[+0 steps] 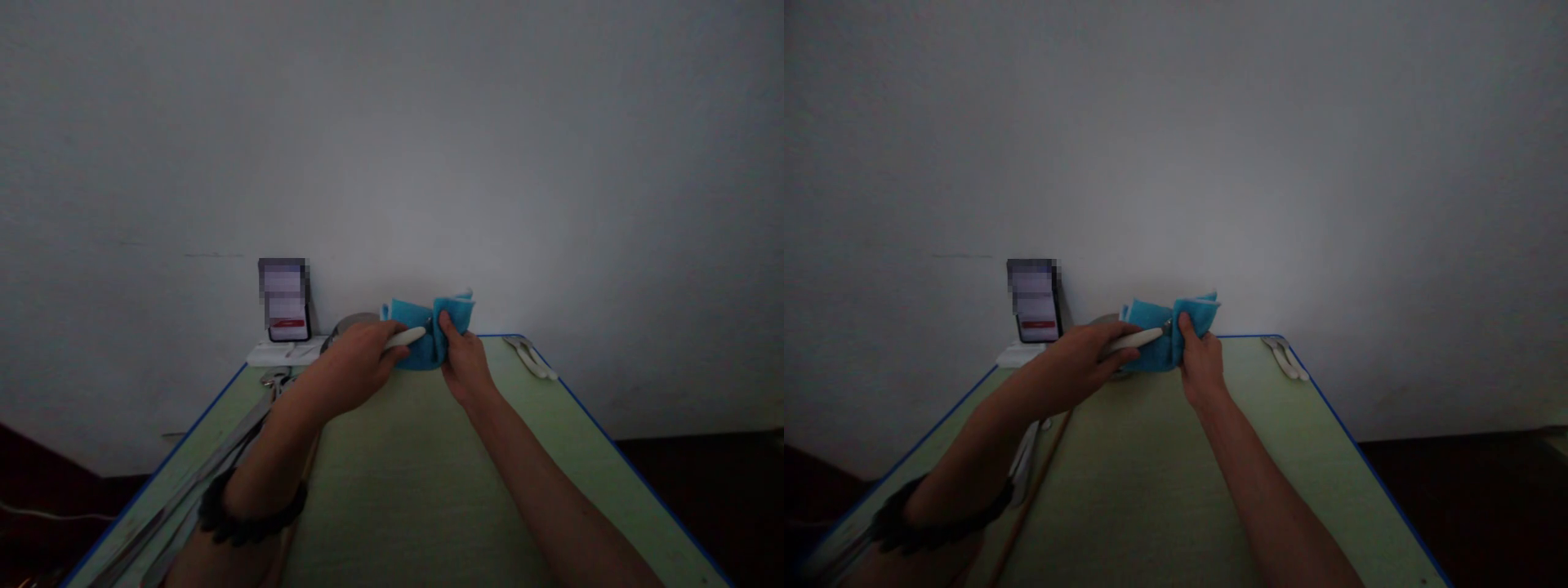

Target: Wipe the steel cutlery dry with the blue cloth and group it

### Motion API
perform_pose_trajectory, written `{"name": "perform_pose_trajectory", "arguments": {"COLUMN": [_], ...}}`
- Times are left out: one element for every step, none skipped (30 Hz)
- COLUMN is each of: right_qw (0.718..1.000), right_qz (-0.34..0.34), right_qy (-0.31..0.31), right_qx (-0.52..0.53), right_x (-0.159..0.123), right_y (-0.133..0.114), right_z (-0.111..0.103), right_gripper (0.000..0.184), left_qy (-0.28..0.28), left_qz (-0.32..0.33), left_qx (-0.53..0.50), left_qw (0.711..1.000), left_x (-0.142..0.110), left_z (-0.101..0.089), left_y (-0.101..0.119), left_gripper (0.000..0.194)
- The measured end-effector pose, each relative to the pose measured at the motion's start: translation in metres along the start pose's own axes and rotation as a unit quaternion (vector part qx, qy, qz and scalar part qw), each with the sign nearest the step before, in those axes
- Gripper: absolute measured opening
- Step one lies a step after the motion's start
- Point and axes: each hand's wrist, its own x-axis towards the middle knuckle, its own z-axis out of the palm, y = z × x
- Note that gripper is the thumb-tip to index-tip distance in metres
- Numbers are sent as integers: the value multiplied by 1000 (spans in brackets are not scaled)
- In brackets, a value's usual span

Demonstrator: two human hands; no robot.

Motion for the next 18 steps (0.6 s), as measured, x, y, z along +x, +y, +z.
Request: {"name": "perform_pose_trajectory", "arguments": {"right_qw": [1000,999,999,1000,1000,999,998,996,994,994,994,995,996,997,998,998,998,997], "right_qz": [-15,-25,-29,-27,-20,-12,0,11,21,28,30,25,17,5,-5,-14,-16,-12], "right_qy": [6,13,16,13,7,2,1,3,6,10,12,11,6,1,-3,-7,-12,-18], "right_qx": [-15,-25,-23,-9,14,42,68,90,105,109,106,97,86,76,68,64,66,70], "right_x": [0,-1,-2,-5,-8,-11,-13,-15,-16,-16,-15,-14,-12,-10,-9,-8,-8,-8], "right_y": [-2,-4,-5,-5,-5,-4,-3,-2,-2,-3,-4,-7,-9,-12,-14,-15,-15,-14], "right_z": [0,1,3,5,8,11,13,15,16,15,14,12,10,8,7,6,6,6], "right_gripper": [29,33,34,32,28,23,18,15,12,12,12,13,14,16,19,21,22,23], "left_qy": [0,3,9,19,31,43,51,52,51,46,41,35,30,26,24,25,27,32], "left_qz": [0,-4,-11,-17,-23,-27,-29,-27,-23,-17,-10,-2,5,11,16,19,18,12], "left_qx": [-12,-23,-32,-39,-43,-45,-44,-39,-33,-27,-22,-21,-24,-31,-40,-50,-57,-59], "left_qw": [1000,1000,999,999,998,998,997,998,998,998,999,999,999,999,999,998,998,998], "left_x": [-1,-1,-1,-1,0,1,2,3,3,3,3,2,1,0,-1,-2,-2,-1], "left_z": [-3,-5,-5,-4,-1,3,8,13,17,20,21,21,20,17,14,11,8,7], "left_y": [-1,-1,0,2,5,7,10,13,15,16,17,17,17,17,17,17,17,17], "left_gripper": [28,28,28,28,27,25,24,22,20,19,19,19,20,21,22,22,22,22]}}
